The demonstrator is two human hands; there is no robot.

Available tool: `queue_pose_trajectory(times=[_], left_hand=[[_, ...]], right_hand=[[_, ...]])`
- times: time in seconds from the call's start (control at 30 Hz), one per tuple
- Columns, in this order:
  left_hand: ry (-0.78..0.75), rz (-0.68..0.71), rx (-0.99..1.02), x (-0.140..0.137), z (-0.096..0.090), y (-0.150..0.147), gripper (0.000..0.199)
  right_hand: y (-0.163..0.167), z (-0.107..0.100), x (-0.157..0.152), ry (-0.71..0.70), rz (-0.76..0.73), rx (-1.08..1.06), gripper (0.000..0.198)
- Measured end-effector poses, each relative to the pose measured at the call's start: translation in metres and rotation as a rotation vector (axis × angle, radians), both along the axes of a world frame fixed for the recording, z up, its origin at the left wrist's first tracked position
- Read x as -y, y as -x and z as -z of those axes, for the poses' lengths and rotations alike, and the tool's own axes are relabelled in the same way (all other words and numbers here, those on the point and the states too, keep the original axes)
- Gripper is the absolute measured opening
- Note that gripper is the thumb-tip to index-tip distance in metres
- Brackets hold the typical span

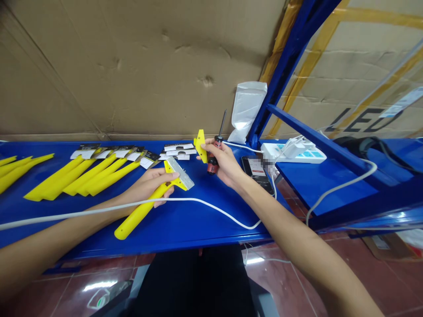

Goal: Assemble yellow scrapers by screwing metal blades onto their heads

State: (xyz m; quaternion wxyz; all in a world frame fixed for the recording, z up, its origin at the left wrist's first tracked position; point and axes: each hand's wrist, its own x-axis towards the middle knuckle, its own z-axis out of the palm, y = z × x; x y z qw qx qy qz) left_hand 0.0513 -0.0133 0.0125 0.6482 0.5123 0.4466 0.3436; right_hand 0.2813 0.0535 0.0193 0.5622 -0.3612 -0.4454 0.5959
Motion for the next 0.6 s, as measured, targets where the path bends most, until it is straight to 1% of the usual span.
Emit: queue_pose_trajectory(times=[0.1, 0.2, 0.4, 0.6], left_hand=[[0.006, 0.000, 0.000, -0.001, 0.001, 0.001, 0.030], [0.013, -0.010, -0.002, -0.003, 0.003, 0.001, 0.031], [0.015, -0.037, 0.018, -0.003, 0.004, 0.000, 0.034], [0.010, -0.046, 0.024, -0.004, 0.006, 0.000, 0.028]], right_hand=[[0.001, -0.001, 0.004, 0.039, -0.078, -0.002, 0.041], [0.002, -0.003, 0.010, 0.069, -0.181, 0.094, 0.039], [0.005, 0.003, 0.019, 0.004, -0.285, 0.317, 0.037], [0.009, 0.008, 0.024, 0.005, -0.376, 0.379, 0.036]])
